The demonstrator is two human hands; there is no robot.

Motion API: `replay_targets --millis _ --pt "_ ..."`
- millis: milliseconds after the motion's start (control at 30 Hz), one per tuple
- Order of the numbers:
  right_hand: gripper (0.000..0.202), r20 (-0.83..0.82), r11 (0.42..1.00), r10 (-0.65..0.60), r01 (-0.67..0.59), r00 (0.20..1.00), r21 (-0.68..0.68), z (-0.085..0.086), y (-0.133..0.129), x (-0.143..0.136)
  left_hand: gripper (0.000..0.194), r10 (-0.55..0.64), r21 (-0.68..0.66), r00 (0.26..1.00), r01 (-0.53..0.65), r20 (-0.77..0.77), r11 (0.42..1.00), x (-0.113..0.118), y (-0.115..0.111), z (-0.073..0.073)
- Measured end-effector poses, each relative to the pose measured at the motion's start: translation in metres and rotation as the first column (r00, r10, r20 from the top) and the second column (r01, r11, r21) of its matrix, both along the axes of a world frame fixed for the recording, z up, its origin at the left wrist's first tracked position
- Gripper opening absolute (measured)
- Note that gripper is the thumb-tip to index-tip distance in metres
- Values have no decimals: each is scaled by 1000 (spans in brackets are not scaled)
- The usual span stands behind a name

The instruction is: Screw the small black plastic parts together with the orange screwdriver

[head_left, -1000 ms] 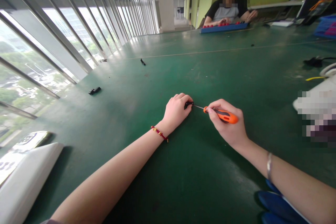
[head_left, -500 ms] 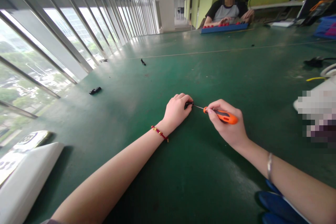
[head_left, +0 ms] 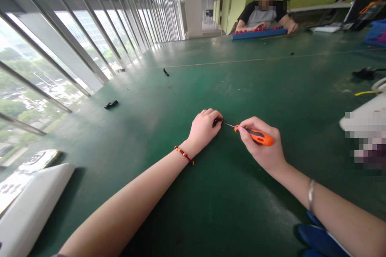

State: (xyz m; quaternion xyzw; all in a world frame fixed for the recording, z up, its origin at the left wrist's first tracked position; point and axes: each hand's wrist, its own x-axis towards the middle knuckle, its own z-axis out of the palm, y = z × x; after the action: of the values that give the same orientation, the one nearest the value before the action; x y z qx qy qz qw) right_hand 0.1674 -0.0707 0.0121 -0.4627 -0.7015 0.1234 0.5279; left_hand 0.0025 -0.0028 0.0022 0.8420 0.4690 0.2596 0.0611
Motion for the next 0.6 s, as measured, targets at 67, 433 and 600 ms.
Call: replay_targets --millis 67,433,600 --pt "9 -10 1000 -2 2 1000 -5 0 0 0 11 1 3 1000 -1 -2 1000 0 0 0" --pt "7 -86 998 -9 3 996 -68 -1 -1 -4 10 0 -2 1000 0 -8 1000 0 0 0" --pt "4 -121 998 -46 40 992 -57 -2 0 -4 11 3 1 1000 -3 -3 1000 0 0 -1"
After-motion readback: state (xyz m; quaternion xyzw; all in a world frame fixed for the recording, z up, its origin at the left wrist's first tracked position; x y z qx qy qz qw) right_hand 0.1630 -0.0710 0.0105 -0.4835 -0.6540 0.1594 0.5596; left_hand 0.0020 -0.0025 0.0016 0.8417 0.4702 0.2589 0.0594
